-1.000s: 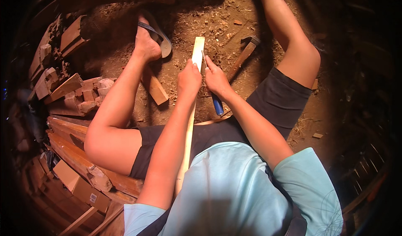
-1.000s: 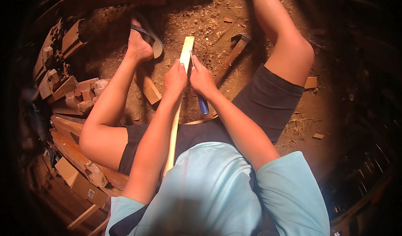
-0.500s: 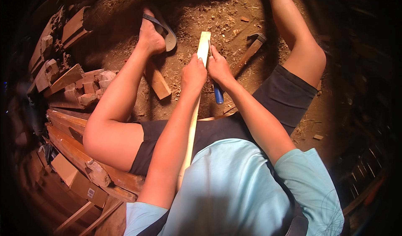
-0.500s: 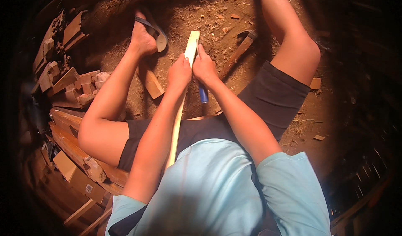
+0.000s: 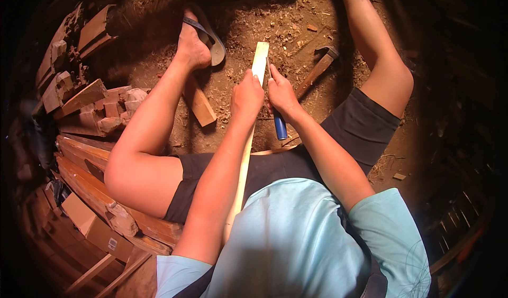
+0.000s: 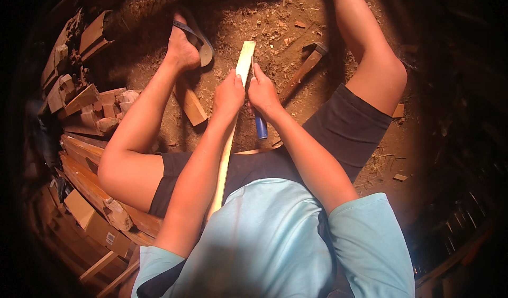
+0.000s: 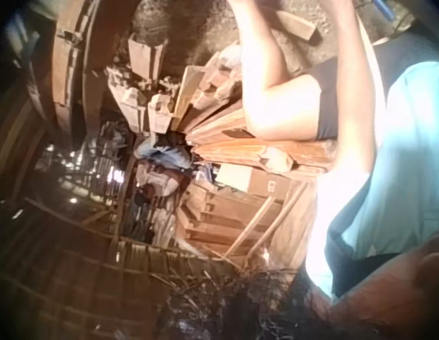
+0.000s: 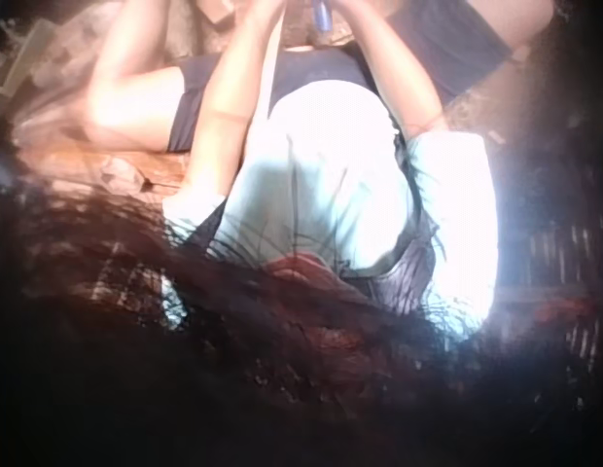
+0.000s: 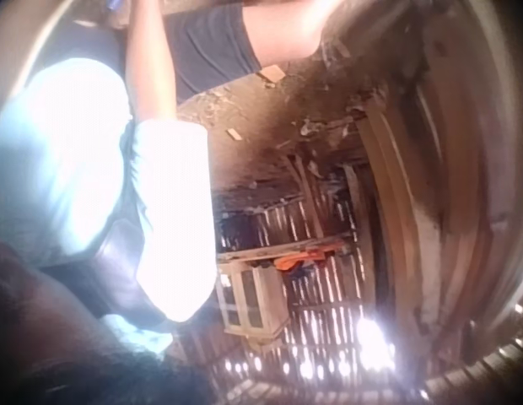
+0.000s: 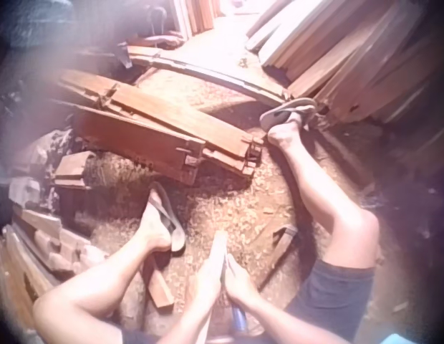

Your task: The person sits on the floor and uses a chisel and hammer to carve a long, thin piece of wood. They repeatedly strike the chisel to shape the wood, occasionally adjusting their grip and position.

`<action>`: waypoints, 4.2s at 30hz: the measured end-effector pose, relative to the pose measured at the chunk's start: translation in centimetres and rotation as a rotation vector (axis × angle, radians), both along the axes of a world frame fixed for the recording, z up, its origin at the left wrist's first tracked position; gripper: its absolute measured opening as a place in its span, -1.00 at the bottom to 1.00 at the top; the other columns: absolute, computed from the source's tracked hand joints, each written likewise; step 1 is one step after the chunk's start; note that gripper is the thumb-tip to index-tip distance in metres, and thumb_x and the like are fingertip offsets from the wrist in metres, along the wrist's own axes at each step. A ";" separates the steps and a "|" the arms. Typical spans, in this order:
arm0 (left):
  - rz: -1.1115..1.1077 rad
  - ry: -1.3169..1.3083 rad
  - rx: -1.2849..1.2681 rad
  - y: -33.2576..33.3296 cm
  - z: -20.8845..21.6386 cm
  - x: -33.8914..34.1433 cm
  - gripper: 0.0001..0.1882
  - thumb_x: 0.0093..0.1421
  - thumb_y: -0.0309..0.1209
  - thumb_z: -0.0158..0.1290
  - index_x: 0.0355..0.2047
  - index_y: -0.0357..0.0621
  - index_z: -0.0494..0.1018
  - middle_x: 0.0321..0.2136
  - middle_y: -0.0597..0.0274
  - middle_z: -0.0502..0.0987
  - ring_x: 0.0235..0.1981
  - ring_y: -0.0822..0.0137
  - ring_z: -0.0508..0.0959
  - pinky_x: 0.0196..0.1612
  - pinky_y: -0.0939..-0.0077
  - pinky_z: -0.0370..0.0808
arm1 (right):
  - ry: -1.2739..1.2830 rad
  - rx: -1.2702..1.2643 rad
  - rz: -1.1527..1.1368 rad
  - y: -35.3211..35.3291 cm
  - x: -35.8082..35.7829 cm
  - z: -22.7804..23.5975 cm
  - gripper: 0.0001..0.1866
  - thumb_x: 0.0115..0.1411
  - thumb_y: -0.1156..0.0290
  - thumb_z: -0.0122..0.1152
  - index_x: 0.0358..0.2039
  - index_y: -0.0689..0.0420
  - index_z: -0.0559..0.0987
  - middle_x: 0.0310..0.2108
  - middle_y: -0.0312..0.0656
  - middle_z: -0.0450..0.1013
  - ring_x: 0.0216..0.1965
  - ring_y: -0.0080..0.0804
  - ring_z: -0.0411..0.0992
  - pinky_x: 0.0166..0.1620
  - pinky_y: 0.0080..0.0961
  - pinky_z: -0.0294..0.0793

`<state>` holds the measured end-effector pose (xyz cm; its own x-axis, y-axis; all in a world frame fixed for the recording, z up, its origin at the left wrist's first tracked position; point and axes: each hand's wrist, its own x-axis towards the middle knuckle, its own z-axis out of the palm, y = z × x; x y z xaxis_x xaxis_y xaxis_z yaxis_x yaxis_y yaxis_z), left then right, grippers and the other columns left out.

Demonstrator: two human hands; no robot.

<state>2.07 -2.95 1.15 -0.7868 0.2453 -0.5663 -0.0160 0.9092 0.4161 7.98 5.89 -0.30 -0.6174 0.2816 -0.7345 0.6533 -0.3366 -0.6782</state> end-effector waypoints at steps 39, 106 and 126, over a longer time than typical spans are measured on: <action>-0.023 0.080 -0.027 -0.2 0.1 0.3 -0.64 0.34 -0.22 -0.23 0.05 -0.04 0.36 -0.34 -0.21 0.57 -0.25 -0.17 0.57 -0.15 -0.01 0.47 | -0.052 -0.123 -0.047 -0.4 0.7 1.0 -0.41 0.34 0.38 -0.31 0.39 -0.07 0.02 -0.71 -0.25 0.32 -0.78 -0.51 0.28 -0.71 -0.49 0.33; 0.037 -0.017 0.067 0.3 1.2 0.4 -0.63 0.36 -0.24 -0.28 0.02 -0.17 0.36 -0.63 0.05 0.55 -0.57 0.12 0.61 -0.38 0.18 0.54 | -0.024 -0.231 -0.149 -0.7 -0.1 2.4 -0.43 0.37 0.39 -0.32 0.39 0.04 -0.01 -0.61 -0.26 0.34 -0.75 -0.59 0.26 -0.70 -0.56 0.36; 0.028 0.011 0.029 0.3 0.2 0.2 -0.67 0.35 -0.23 -0.25 0.00 -0.05 0.37 -0.56 0.04 0.57 -0.48 0.08 0.63 -0.31 0.17 0.53 | -0.031 -0.172 -0.076 -0.4 0.0 2.6 -0.42 0.37 0.39 -0.32 0.40 -0.04 -0.02 -0.68 -0.29 0.30 -0.76 -0.58 0.23 -0.69 -0.56 0.35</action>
<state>2.31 -2.69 1.35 -0.7995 0.2394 -0.5509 -0.0363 0.8962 0.4421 7.99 5.46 2.32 -0.5755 0.1954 -0.7941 0.6414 -0.4946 -0.5865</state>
